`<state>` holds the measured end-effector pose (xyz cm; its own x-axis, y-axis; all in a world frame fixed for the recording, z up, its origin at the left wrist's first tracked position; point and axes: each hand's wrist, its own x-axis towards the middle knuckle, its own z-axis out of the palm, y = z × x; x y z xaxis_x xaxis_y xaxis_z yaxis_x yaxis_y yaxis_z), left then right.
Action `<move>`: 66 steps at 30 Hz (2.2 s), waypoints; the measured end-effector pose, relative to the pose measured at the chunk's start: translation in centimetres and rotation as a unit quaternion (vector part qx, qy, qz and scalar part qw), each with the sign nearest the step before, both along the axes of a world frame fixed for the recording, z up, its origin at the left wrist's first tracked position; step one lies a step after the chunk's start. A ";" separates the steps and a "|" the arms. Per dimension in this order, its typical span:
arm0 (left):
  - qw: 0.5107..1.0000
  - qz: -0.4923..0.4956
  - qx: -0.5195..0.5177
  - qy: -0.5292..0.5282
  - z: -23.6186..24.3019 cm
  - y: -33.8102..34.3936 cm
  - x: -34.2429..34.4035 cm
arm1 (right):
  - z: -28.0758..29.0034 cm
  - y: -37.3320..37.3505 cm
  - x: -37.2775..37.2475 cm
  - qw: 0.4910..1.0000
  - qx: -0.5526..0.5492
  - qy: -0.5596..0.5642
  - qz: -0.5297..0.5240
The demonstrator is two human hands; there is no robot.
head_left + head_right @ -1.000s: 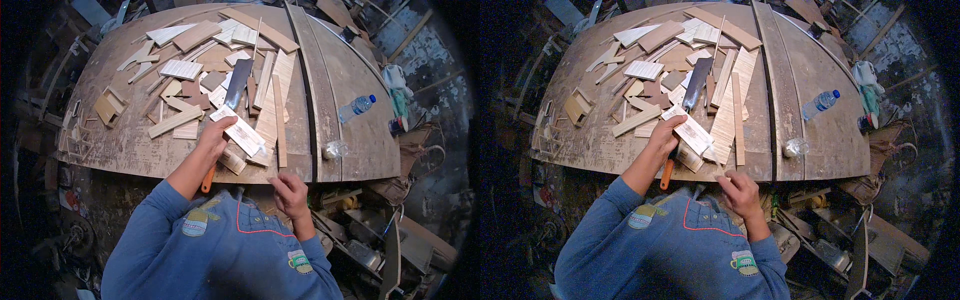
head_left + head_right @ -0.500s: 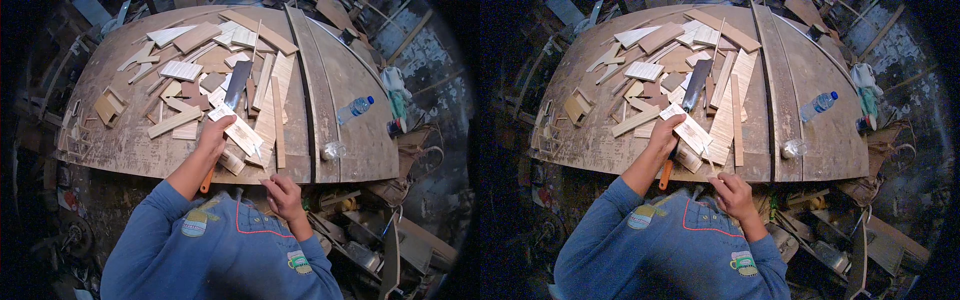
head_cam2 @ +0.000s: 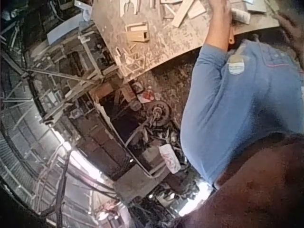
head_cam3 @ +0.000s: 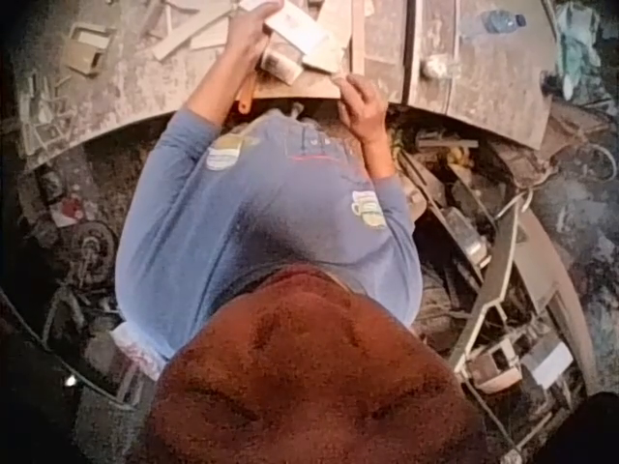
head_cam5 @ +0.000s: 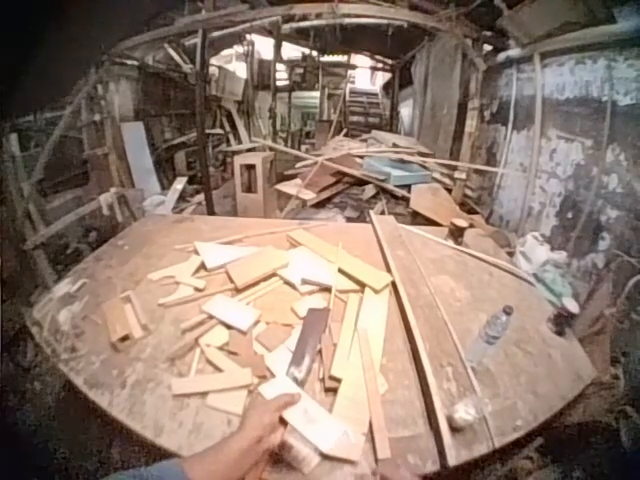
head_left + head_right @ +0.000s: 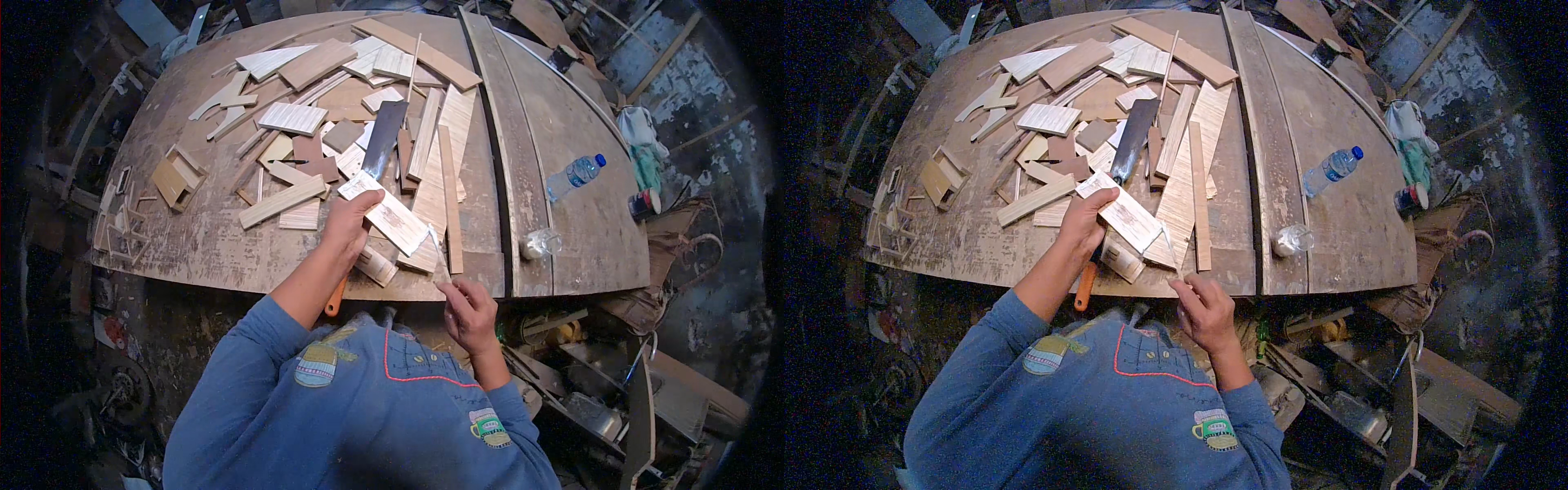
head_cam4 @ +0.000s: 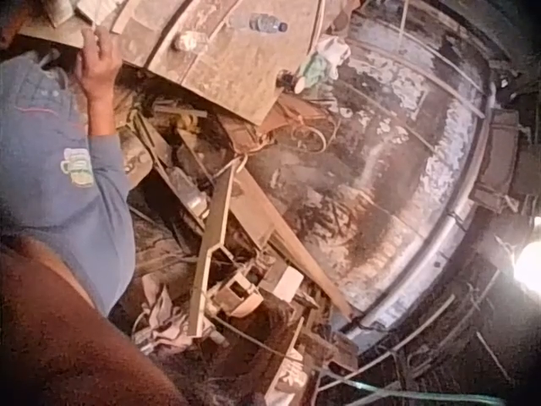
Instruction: The person cuts wood with a hand saw, then applies glue to small wooden components with a glue applicator, and assembles them into a wooden box.
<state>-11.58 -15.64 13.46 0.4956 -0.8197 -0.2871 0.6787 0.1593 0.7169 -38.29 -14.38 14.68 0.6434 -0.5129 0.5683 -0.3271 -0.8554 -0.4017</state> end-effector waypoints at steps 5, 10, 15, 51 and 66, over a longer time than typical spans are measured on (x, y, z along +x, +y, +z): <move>1.000 -0.012 0.013 -0.019 0.0 0.0 0.0 | -0.4 0.2 -0.1 1.000 -0.002 0.001 -0.010; 1.000 -0.009 0.004 -0.012 0.5 0.1 -0.2 | -0.2 0.6 -0.2 1.000 0.016 0.005 -0.003; 0.999 0.000 0.000 -0.036 0.2 0.1 -0.5 | -0.2 0.8 -0.2 1.000 0.001 0.003 0.001; 0.993 -0.025 -0.004 -0.116 1.0 -0.1 -1.4 | -1.9 -10.5 -11.7 0.904 0.102 -0.098 -0.403; 0.999 0.049 0.005 0.009 -0.1 4.7 3.3 | 3.4 -6.4 0.4 0.976 0.063 -0.087 -0.191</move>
